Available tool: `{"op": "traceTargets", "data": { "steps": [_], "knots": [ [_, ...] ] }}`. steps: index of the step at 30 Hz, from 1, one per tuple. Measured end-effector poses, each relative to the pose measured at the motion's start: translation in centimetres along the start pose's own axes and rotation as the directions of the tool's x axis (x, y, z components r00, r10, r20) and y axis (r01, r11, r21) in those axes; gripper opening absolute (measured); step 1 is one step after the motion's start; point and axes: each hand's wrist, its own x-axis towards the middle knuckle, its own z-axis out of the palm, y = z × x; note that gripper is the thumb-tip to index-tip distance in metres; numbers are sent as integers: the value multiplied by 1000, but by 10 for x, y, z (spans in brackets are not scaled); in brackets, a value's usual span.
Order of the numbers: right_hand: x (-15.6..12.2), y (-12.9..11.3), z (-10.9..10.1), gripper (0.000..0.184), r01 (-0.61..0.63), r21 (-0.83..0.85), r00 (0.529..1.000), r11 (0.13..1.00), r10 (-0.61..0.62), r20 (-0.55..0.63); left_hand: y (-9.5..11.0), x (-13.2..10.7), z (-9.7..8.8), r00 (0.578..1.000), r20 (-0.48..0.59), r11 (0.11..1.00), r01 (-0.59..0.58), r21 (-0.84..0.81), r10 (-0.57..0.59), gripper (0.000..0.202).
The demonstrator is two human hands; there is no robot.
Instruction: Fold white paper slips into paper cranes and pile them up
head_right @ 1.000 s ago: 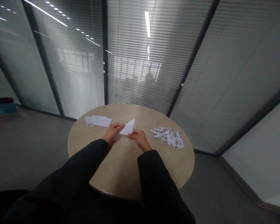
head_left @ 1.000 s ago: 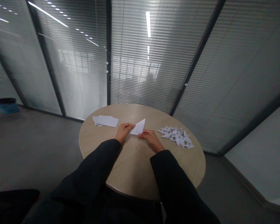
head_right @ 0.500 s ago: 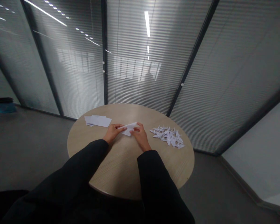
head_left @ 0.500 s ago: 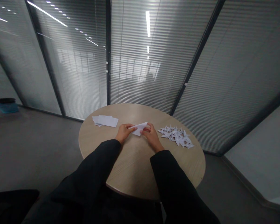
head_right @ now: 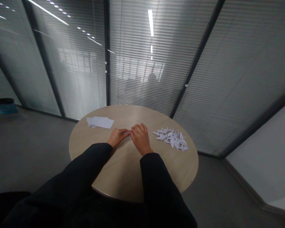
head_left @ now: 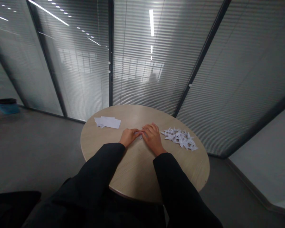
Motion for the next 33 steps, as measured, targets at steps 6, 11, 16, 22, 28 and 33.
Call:
{"op": "traceTargets", "data": {
  "steps": [6, 11, 16, 22, 28, 33],
  "knots": [
    [3, 2, -5, 17, 10, -23, 998, 1000, -9, 54, -3, 0, 1, 997, 11, 997, -77, 27, 77, 24],
    [3, 7, -5, 14, 11, -30, 997, 1000, -8, 75, -5, 1, -1, 993, 32, 992, -114, 46, 113, 25],
    [1, 15, -7, 10, -3, -54, 999, 999, 6, 41, -7, 3, -2, 990, 43, 987, -136, 86, 132, 25],
    [-2, 24, -9, 9, -22, -45, 999, 999, 24, 32, -9, 4, -6, 989, 24, 985, -146, 90, 144, 24],
    [-10, 40, -10, 11, -109, -40, 994, 993, 108, -21, -11, 5, -11, 994, 6, 993, -113, 14, 113, 23],
    [-10, 42, -11, 11, -119, -33, 993, 992, 119, -24, -12, 5, -10, 993, 12, 993, -120, -20, 120, 23]
  ]
}}
